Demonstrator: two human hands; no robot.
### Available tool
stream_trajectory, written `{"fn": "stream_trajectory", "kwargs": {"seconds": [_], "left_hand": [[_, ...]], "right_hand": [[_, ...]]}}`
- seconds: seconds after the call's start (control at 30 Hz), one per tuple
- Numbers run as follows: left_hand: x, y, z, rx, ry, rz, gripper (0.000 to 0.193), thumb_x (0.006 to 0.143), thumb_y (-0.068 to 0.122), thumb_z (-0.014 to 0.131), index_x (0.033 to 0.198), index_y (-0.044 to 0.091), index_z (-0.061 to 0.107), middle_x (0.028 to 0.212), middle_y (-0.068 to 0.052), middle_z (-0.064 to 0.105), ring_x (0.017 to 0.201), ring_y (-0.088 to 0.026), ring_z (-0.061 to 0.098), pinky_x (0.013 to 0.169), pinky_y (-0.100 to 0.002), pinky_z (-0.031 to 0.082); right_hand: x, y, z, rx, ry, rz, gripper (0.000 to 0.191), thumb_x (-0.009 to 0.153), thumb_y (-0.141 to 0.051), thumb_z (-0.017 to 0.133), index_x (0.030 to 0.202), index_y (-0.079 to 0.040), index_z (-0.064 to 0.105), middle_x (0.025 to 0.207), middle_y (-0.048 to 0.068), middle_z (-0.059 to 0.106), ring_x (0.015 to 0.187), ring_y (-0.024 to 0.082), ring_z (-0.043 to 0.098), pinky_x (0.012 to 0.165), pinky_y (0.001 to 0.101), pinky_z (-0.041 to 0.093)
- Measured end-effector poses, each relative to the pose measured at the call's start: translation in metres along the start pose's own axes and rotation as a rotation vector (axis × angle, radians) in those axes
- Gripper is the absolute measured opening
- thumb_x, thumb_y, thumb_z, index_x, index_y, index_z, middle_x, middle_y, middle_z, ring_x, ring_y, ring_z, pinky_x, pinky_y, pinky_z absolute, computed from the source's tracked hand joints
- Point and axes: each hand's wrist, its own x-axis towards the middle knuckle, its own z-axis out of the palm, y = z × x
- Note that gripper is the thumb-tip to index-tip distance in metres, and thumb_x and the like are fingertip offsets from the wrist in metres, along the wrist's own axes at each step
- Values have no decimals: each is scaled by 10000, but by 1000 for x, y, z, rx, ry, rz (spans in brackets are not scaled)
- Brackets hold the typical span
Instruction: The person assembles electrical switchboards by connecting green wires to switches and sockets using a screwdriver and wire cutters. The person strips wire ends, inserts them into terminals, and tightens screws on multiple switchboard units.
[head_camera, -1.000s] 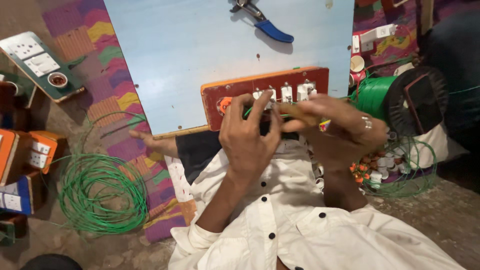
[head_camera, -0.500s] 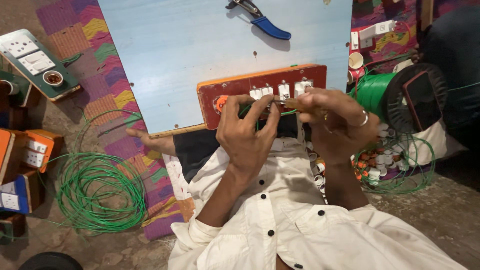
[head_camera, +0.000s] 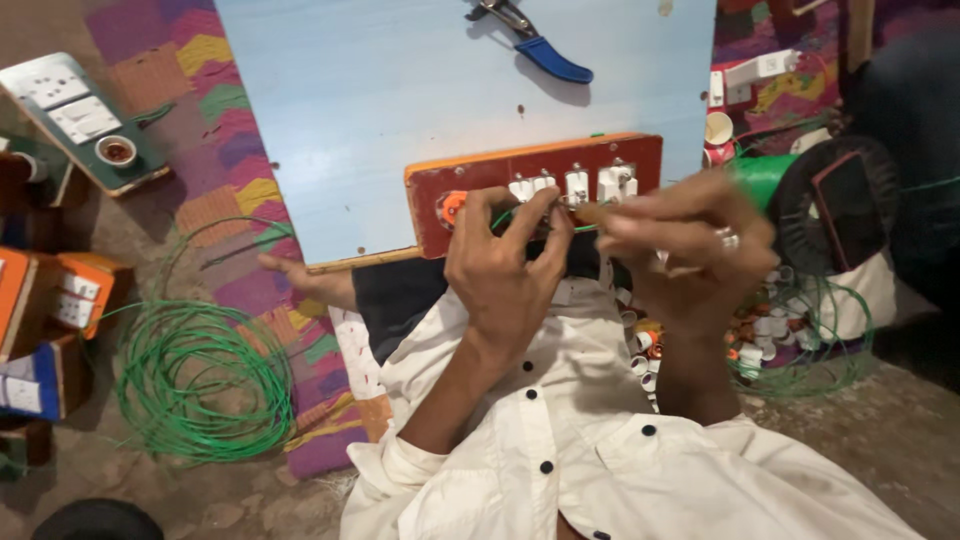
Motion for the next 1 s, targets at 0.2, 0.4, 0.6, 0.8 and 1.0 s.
{"fn": "stream_trajectory", "kwargs": {"seconds": [0.2, 0.4, 0.6, 0.8, 1.0], "left_hand": [[0, -2, -2, 11, -1, 2, 262, 850, 151, 845, 1098, 166, 764, 1026, -78, 597, 880, -233, 640, 746, -371, 537], [-3, -4, 1, -5, -14, 3, 261, 861, 142, 844, 1109, 174, 769, 1036, -70, 589, 887, -227, 637, 753, -369, 537], [-2, -4, 1, 16, -16, 15, 285, 849, 142, 845, 1122, 179, 771, 1037, -69, 584, 888, -225, 636, 758, -372, 534], [-5, -2, 1, 21, -25, 8, 290, 843, 142, 844, 1122, 180, 772, 1033, -73, 584, 886, -224, 635, 754, -374, 530], [-4, 0, 0, 21, -50, 5, 301, 846, 148, 838, 1137, 174, 761, 1046, -78, 581, 920, -239, 628, 783, -388, 528]], "right_hand": [[-2, -3, 5, 18, 22, 51, 280, 822, 39, 815, 1049, -110, 745, 1031, 53, 560, 853, 172, 624, 748, 269, 614], [-6, -5, 4, 20, -1, 75, 279, 825, 59, 764, 1057, -93, 736, 1049, 152, 580, 916, 300, 645, 796, 321, 619], [-1, -6, 5, -86, -15, -20, 289, 819, 106, 752, 1050, -61, 700, 1058, 239, 586, 988, 382, 633, 810, 327, 614], [-5, -3, 7, -9, 37, 71, 295, 861, 107, 839, 1087, -55, 740, 941, 112, 655, 836, 177, 702, 730, 255, 618], [-17, 4, -4, 154, -64, 123, 346, 859, 187, 710, 1165, 29, 678, 1057, 184, 740, 959, 264, 759, 795, 329, 661]]}}
